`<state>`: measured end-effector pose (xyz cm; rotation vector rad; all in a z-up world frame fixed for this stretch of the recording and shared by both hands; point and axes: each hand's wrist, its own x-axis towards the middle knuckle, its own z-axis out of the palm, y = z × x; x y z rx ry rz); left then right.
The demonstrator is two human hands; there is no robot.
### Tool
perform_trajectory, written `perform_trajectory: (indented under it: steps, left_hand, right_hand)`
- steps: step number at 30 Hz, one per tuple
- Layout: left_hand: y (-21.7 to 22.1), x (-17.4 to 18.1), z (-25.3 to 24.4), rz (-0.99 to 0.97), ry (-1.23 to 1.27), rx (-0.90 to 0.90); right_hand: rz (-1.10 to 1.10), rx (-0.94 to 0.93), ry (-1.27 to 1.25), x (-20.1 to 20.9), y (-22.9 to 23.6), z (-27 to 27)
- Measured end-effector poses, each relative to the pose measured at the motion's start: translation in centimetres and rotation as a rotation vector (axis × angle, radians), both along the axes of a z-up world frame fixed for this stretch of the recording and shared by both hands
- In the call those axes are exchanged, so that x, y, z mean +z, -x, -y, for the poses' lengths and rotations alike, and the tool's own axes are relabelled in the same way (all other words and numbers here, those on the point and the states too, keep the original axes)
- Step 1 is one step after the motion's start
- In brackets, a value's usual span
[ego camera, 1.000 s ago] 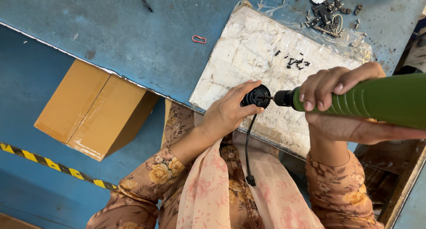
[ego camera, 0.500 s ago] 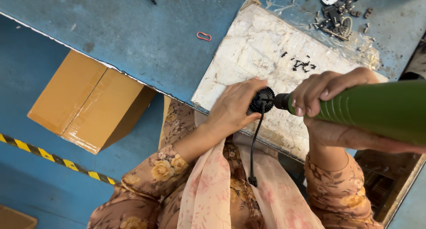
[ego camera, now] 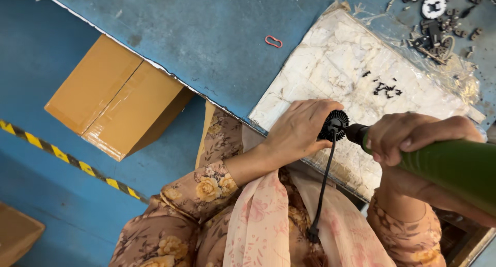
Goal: The person assembles a small black circular electronic device on a workbench. They place a white component into the housing, then use a green power drill to drive screws into the unit. Finally, they attach a black wire to the device and place the finished unit on the table.
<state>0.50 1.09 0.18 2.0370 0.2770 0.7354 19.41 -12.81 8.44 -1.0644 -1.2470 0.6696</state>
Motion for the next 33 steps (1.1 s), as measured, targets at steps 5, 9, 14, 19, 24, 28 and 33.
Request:
perform_trajectory:
  steps: [5, 9, 14, 19, 24, 28, 33]
  left_hand:
    - [0.2, 0.5, -0.1, -0.011, -0.032, 0.010]
    - [-0.1, -0.1, 0.2, -0.002, -0.044, 0.022]
    - [-0.3, -0.4, 0.1, -0.026, -0.039, 0.007]
    - [-0.2, -0.3, 0.1, 0.009, -0.092, 0.024]
    - [-0.1, -0.3, 0.2, -0.018, -0.071, 0.009]
    - [-0.2, 0.4, 0.2, 0.008, -0.063, 0.018]
    - [-0.6, 0.9, -0.2, -0.025, -0.023, 0.039]
  right_hand:
    - [-0.070, 0.141, -0.077, 0.1, -0.3, -1.3]
    - [-0.074, 0.081, -0.128, -0.9, -1.2, -1.3]
    - [-0.036, 0.043, -0.138, -1.1, -0.4, -0.9]
    - [-0.106, 0.100, -0.168, -0.6, -0.6, -1.4]
    - [-0.085, 0.085, -0.255, -1.2, -5.8, 1.6]
    - [-0.082, -0.102, -0.416, -2.3, -8.5, 5.9]
    - [-0.084, -0.207, -0.422, -2.6, -8.0, 7.9]
